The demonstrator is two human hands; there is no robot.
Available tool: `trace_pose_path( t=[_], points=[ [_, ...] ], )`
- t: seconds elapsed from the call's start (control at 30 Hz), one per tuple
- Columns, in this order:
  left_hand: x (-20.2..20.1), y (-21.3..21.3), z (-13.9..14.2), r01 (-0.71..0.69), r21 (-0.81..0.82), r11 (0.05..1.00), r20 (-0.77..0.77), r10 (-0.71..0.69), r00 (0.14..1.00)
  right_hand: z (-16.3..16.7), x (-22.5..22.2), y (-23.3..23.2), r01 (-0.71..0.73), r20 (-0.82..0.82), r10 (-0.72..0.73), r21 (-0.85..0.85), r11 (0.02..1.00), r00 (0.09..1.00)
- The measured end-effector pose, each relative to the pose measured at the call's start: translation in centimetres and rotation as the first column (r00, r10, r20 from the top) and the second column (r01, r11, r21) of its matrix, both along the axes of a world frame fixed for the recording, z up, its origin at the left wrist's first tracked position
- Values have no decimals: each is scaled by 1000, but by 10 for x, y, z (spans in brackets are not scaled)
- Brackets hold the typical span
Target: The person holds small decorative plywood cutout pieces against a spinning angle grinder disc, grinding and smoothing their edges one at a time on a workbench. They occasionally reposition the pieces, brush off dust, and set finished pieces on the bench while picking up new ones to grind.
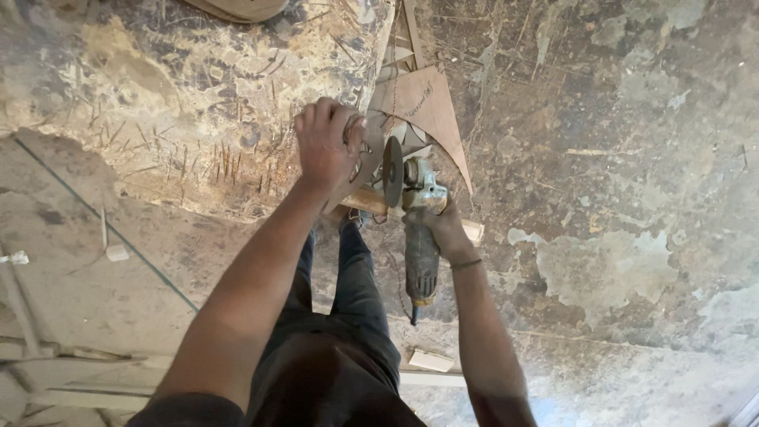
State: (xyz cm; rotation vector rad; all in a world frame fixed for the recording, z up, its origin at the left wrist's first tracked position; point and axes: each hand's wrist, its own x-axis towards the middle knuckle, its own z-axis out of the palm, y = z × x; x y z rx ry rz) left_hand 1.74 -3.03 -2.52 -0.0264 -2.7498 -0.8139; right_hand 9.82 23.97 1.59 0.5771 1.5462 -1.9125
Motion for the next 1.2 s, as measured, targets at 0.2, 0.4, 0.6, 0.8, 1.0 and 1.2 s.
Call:
trace_pose_path(
  t=[0.2, 0.4, 0.6, 0.8, 1.0, 1.2],
  points=[
    [1, 7, 10, -78, 79, 994, -61, 83, 995, 10, -38, -5, -76, -60, 74, -16, 997, 995],
    [0, 4, 28, -108, 137, 985, -4, 109, 994, 16, -31, -10, -65, -73, 64, -5, 998, 995],
    [-1, 6, 27, -154, 103, 983, -6, 156, 988, 5, 11, -18, 32, -57, -33, -13, 999, 998],
    [-4, 9, 8, -251, 57, 966, -68, 255, 965, -4, 62, -36, 79, -93, -85, -76, 994, 992],
    [-9, 9, -3, -308, -11, 951, -82, 306, 949, -3, 79, -37, 145, -23, -147, -82, 986, 989],
    [-8, 3, -2, -211, -47, 976, -59, 208, 976, -7, 50, -12, 52, -33, -52, -16, 999, 998]
  ],
)
